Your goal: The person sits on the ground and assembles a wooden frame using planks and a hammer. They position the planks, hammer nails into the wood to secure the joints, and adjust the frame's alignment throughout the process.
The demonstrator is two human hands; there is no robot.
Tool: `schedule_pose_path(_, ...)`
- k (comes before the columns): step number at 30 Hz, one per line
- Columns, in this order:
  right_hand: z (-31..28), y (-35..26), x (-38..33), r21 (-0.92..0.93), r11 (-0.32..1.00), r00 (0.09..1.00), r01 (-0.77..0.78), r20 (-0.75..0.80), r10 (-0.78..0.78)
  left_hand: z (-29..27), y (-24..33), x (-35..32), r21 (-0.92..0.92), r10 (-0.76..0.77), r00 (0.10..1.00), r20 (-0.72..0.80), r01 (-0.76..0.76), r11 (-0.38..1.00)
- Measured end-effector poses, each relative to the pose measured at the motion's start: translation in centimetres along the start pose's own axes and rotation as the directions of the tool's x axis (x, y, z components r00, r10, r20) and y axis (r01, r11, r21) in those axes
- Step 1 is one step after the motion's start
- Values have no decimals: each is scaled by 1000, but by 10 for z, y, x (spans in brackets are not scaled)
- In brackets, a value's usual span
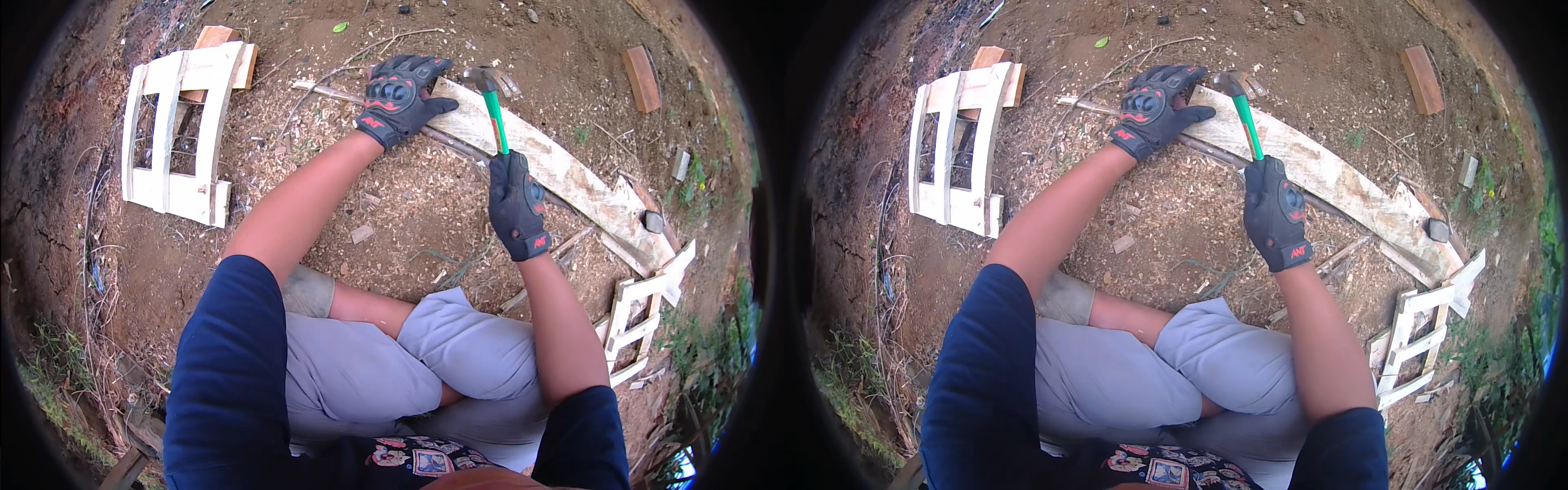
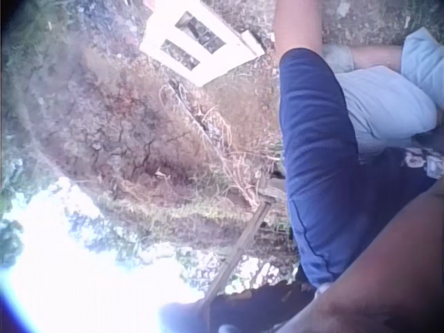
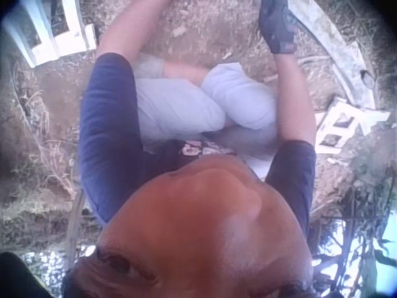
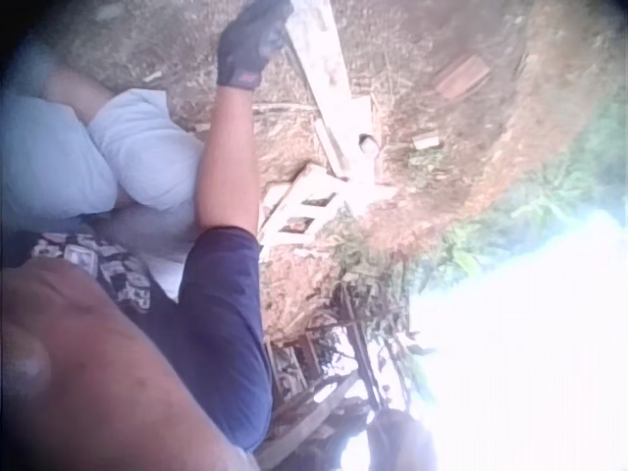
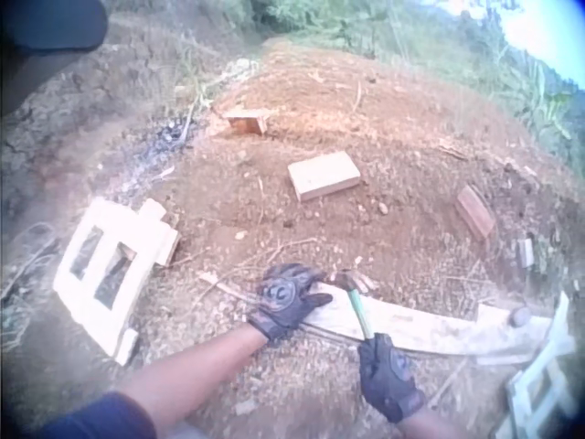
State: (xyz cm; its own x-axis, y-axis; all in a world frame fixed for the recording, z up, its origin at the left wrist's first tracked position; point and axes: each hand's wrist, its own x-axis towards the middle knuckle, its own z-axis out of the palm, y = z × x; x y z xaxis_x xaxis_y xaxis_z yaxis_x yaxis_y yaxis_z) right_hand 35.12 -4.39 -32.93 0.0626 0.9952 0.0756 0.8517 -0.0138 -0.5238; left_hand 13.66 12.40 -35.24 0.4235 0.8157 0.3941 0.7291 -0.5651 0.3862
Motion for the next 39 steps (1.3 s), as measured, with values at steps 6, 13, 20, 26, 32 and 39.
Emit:
schedule_pose_path(6, -6, 2, -1, 24, 998, 997, -66, 36, 65, 23, -10, 16, -20, -58, 982, 178, 63, 998)
schedule_pose_path(13, -13, -25, 10, -86, 996, 999, -38, -23, 36, 27, -11, 10, -21, -79, 989, 126, 83, 996)
schedule_pose_path(20, -18, -27, 8, -85, 996, 999, 5, -39, -8, 25, -13, 9, 3, 30, 999, 45, -31, 1000)
schedule_pose_path(26, -10, -34, 7, -169, 984, 997, -53, 37, 60, 27, -12, 8, 27, -32, 993, 112, 29, 999)
schedule_pose_path(32, -5, -39, 6, -207, 978, 999, -35, -8, 35, 37, -20, 7, 20, 3, 996, 88, -4, 1000)
schedule_pose_path(39, -14, -50, 9, -68, 998, 986, 5, -166, -16, 30, -15, 7, 10, 65, 996, 63, -66, 998)
